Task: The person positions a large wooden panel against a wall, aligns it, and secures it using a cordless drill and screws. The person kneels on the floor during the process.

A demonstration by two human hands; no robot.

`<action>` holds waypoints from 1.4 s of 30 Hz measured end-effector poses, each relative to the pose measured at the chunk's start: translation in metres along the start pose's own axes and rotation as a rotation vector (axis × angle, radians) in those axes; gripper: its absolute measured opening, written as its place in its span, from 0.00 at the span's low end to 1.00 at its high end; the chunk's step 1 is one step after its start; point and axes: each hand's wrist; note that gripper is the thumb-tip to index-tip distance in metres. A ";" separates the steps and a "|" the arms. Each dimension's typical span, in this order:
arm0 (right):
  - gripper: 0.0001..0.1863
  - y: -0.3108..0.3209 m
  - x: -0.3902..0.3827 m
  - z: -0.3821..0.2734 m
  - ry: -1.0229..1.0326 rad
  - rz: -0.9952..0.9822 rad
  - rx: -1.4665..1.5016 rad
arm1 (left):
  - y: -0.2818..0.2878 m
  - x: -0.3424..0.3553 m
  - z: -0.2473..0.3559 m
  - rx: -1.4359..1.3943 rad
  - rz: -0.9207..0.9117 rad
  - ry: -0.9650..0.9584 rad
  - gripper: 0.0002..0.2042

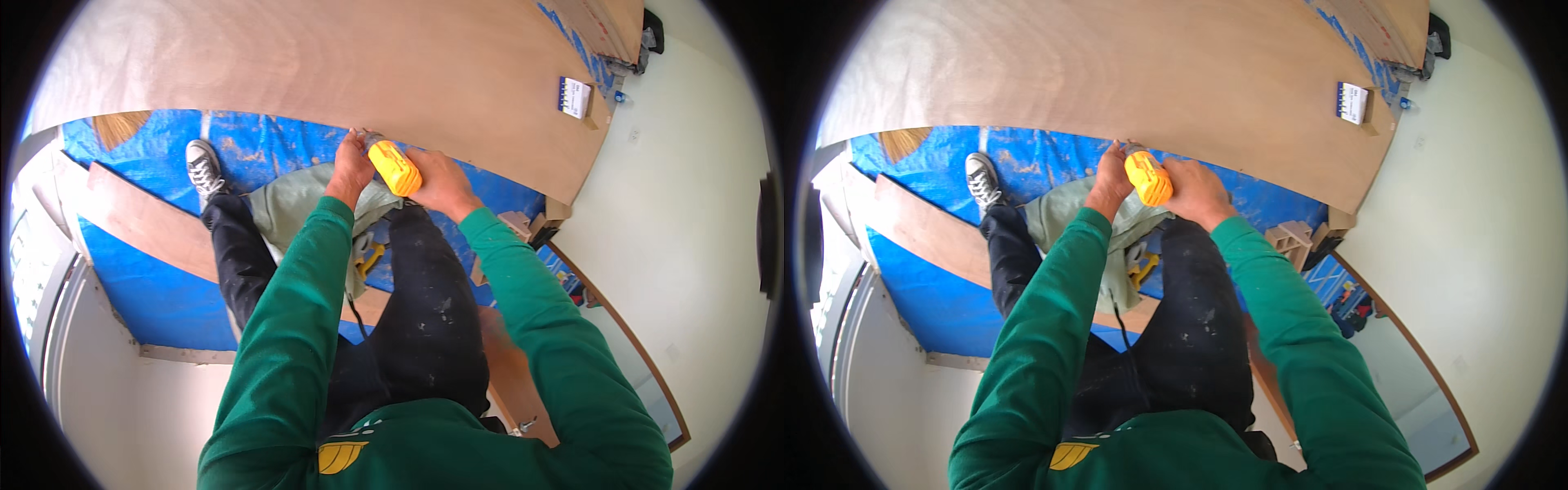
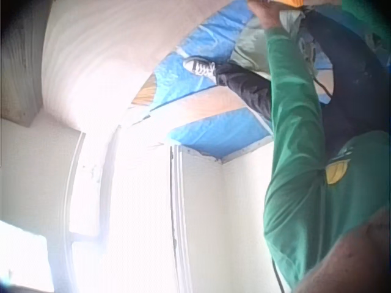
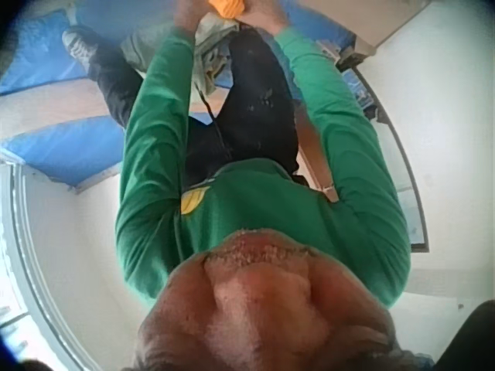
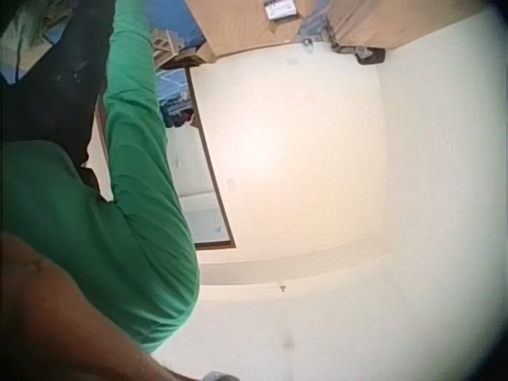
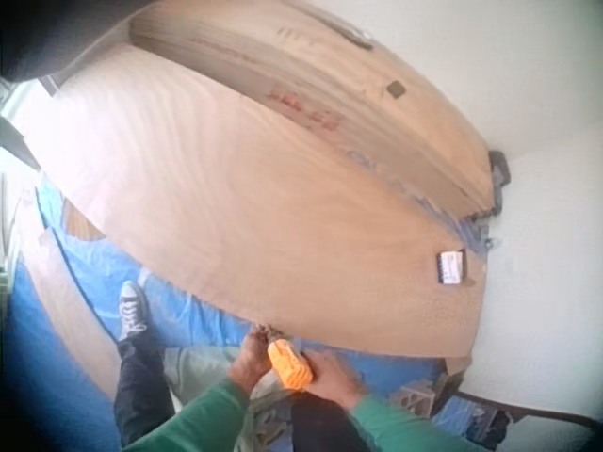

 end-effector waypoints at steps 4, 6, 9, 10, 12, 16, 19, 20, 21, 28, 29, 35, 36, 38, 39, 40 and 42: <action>0.17 -0.003 -0.029 -0.019 0.002 0.042 0.119 | 0.085 -0.061 0.048 0.514 0.125 -0.174 0.24; 0.16 -0.012 -0.053 -0.030 -0.036 0.076 0.268 | 0.140 -0.102 0.093 0.578 0.224 -0.225 0.24; 0.14 -0.028 -0.084 -0.047 -0.090 0.082 0.449 | 0.221 -0.176 0.162 0.564 0.404 -0.350 0.25; 0.15 -0.030 -0.091 -0.054 -0.112 0.060 0.479 | 0.244 -0.200 0.181 0.529 0.507 -0.381 0.25; 0.16 -0.033 -0.099 -0.072 -0.141 0.014 0.384 | 0.287 -0.251 0.219 0.404 0.579 -0.485 0.25; 0.15 -0.009 -0.111 -0.127 -0.063 -0.006 0.319 | 0.347 -0.329 0.271 0.433 0.648 -0.629 0.25; 0.15 0.013 -0.123 -0.182 -0.126 0.071 0.153 | 0.369 -0.367 0.302 0.451 0.665 -0.542 0.22; 0.15 0.021 -0.130 -0.199 -0.158 0.103 0.135 | 0.375 -0.381 0.308 0.478 0.688 -0.476 0.21; 0.14 0.026 -0.136 -0.215 -0.228 0.143 0.120 | 0.381 -0.398 0.313 0.514 0.646 -0.446 0.20; 0.12 0.024 -0.109 -0.283 -0.476 0.369 0.500 | 0.416 -0.514 0.398 0.915 0.645 -0.331 0.24; 0.12 0.018 -0.102 -0.288 -0.462 0.382 0.574 | 0.420 -0.526 0.417 0.943 0.691 -0.314 0.24; 0.09 -0.016 -0.068 -0.326 -0.411 0.328 0.782 | 0.425 -0.602 0.473 0.748 0.742 -0.593 0.27; 0.09 -0.020 -0.060 -0.333 -0.410 0.305 0.790 | 0.425 -0.617 0.466 0.735 0.764 -0.536 0.27; 0.08 -0.026 -0.036 -0.346 -0.453 0.249 0.846 | 0.424 -0.651 0.442 0.747 0.800 -0.465 0.27; 0.07 -0.029 -0.021 -0.353 -0.466 0.236 0.858 | 0.425 -0.667 0.427 0.752 0.788 -0.417 0.27; 0.07 -0.032 -0.006 -0.358 -0.401 0.227 0.869 | 0.424 -0.676 0.416 0.777 0.800 -0.370 0.27; 0.06 -0.040 0.025 -0.367 -0.338 0.254 0.890 | 0.420 -0.679 0.394 0.714 0.838 -0.257 0.27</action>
Point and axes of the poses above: each hand's wrist, its own x-axis towards the middle knuckle, its own y-axis out of the back of the hand, z = x × y, and after that the axes turned 13 degrees about x, right-handed
